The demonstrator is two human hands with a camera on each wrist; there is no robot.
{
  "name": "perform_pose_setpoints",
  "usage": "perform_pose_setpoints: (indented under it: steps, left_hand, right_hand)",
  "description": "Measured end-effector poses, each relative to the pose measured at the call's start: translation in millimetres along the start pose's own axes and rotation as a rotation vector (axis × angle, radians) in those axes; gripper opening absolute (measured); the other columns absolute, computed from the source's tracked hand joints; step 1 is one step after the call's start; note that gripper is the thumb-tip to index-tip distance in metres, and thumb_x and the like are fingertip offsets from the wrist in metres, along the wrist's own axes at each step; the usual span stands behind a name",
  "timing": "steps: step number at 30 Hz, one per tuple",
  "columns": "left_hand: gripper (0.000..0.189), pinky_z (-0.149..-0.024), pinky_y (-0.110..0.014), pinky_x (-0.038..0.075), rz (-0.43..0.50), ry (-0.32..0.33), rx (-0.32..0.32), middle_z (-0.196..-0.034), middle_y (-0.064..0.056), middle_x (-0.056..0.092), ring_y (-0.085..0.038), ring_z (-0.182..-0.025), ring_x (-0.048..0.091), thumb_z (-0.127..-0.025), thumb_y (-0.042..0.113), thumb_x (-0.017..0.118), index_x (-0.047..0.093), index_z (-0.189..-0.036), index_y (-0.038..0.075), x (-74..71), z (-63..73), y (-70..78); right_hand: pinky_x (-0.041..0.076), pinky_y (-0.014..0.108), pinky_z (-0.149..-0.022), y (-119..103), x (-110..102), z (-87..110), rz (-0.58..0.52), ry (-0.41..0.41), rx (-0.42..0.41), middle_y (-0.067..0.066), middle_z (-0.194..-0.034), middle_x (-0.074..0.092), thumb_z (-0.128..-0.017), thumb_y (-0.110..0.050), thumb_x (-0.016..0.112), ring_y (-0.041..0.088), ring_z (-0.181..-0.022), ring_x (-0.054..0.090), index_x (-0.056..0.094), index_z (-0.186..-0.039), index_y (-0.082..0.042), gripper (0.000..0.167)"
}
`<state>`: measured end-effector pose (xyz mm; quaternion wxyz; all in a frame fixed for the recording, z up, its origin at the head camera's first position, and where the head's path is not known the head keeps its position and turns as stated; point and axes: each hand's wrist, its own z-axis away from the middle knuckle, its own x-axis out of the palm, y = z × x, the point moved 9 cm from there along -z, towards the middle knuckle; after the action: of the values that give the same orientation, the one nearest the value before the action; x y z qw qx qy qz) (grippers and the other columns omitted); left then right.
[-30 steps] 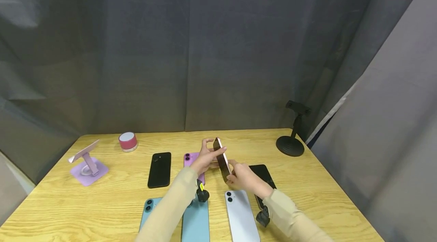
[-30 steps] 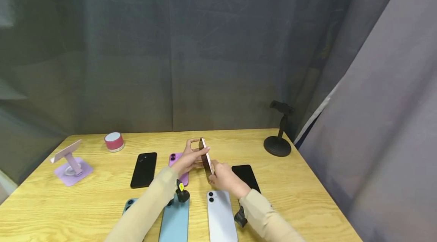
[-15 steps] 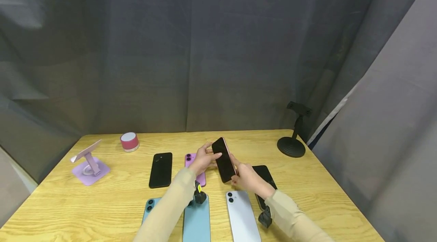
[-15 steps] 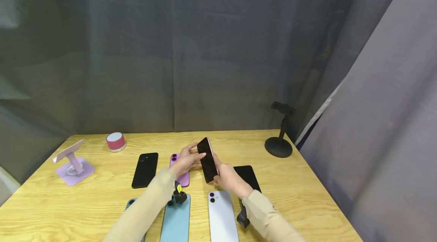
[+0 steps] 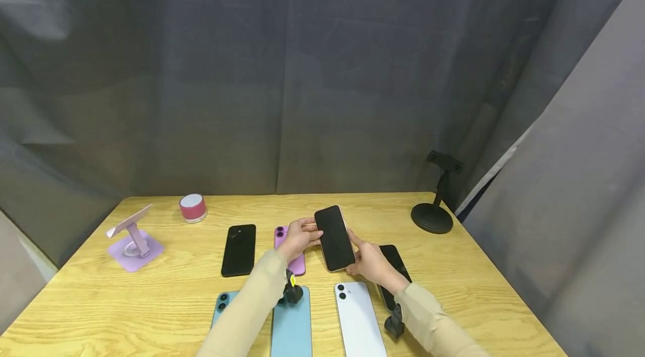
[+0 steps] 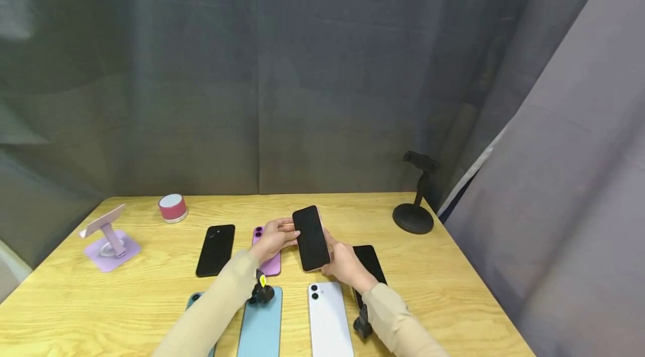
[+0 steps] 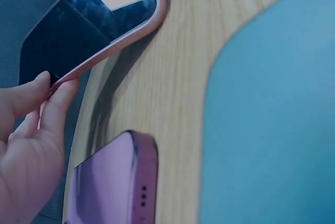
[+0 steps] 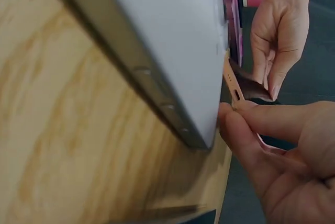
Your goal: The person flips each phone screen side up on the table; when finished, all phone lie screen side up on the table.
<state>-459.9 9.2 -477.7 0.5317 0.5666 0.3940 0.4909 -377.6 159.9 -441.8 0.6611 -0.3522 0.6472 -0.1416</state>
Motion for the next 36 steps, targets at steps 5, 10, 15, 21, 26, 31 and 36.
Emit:
perform_pose_setpoints:
  steps: [5, 10, 15, 21, 26, 31, 36]
  left_hand:
    - [0.047, -0.085, -0.041, 0.057, -0.027, -0.007, 0.0, -0.112, -0.026, 0.057, -0.016, -0.083, 0.063, -0.088, -0.012, 0.058, 0.041, -0.131, -0.016, 0.1, -0.5, -1.1]
    - [0.05, -0.084, -0.038, 0.057, -0.06, -0.018, -0.013, -0.119, -0.029, 0.053, -0.02, -0.089, 0.065, -0.087, -0.011, 0.06, 0.04, -0.133, -0.017, 0.4, -2.0, -4.1]
    - [0.048, -0.079, -0.035, 0.058, -0.098, -0.024, -0.018, -0.109, -0.02, 0.054, -0.014, -0.08, 0.061, -0.085, -0.011, 0.062, 0.044, -0.129, -0.016, 2.2, -0.7, -1.9]
    - [0.044, -0.076, -0.035, 0.059, -0.138, -0.014, -0.023, -0.101, -0.014, 0.054, -0.013, -0.074, 0.058, -0.084, -0.011, 0.064, 0.047, -0.125, -0.015, 1.5, -1.9, -0.1]
    - [0.044, -0.072, -0.03, 0.059, -0.154, -0.016, -0.033, -0.101, -0.013, 0.052, -0.012, -0.073, 0.059, -0.084, -0.011, 0.064, 0.047, -0.125, -0.015, 1.7, -2.6, -2.1]
    - [0.048, -0.062, -0.03, 0.059, -0.238, -0.024, -0.044, -0.1, -0.01, 0.05, -0.014, -0.069, 0.062, -0.086, -0.007, 0.064, 0.044, -0.13, -0.014, 3.4, -0.6, -0.6]
    - [0.048, -0.064, -0.031, 0.059, -0.283, -0.061, -0.047, -0.088, -0.004, 0.045, -0.015, -0.073, 0.063, -0.085, -0.01, 0.063, 0.042, -0.128, -0.017, 7.1, 2.8, -0.8]
  right_hand:
    - [0.033, 0.02, -0.041, 3.2, 1.1, -0.2, 0.013, 0.02, 0.028, -0.001, -0.051, 0.048, -0.071, 0.001, 0.08, 0.008, -0.042, 0.038, 0.028, -0.146, 0.006, 0.091]
    - [0.039, 0.023, -0.042, 6.6, 3.3, -0.8, 0.026, 0.026, 0.086, 0.002, -0.053, 0.054, -0.07, -0.001, 0.082, 0.011, -0.042, 0.048, 0.03, -0.146, 0.007, 0.092]
    - [0.036, 0.021, -0.041, 7.3, 4.8, 0.2, 0.093, 0.039, 0.086, -0.002, -0.052, 0.056, -0.067, -0.007, 0.085, 0.008, -0.041, 0.047, 0.035, -0.141, 0.012, 0.092]
    - [0.036, 0.021, -0.041, 7.4, 6.7, -1.4, 0.092, 0.039, 0.099, 0.0, -0.056, 0.054, -0.067, -0.01, 0.086, 0.009, -0.041, 0.048, 0.037, -0.14, 0.012, 0.091]
    - [0.039, 0.021, -0.044, 11.8, 8.2, -4.5, 0.098, 0.033, 0.122, 0.002, -0.068, 0.054, -0.065, -0.008, 0.087, 0.009, -0.046, 0.051, 0.039, -0.14, 0.011, 0.091]
    - [0.041, 0.022, -0.048, 16.4, 9.8, -6.9, 0.096, 0.017, 0.152, 0.005, -0.077, 0.056, -0.066, -0.01, 0.087, 0.01, -0.05, 0.052, 0.039, -0.14, 0.01, 0.091]
    - [0.044, 0.023, -0.05, 18.1, 11.5, -8.3, 0.094, -0.003, 0.16, 0.007, -0.082, 0.058, -0.068, -0.011, 0.086, 0.01, -0.052, 0.054, 0.042, -0.138, 0.011, 0.085]
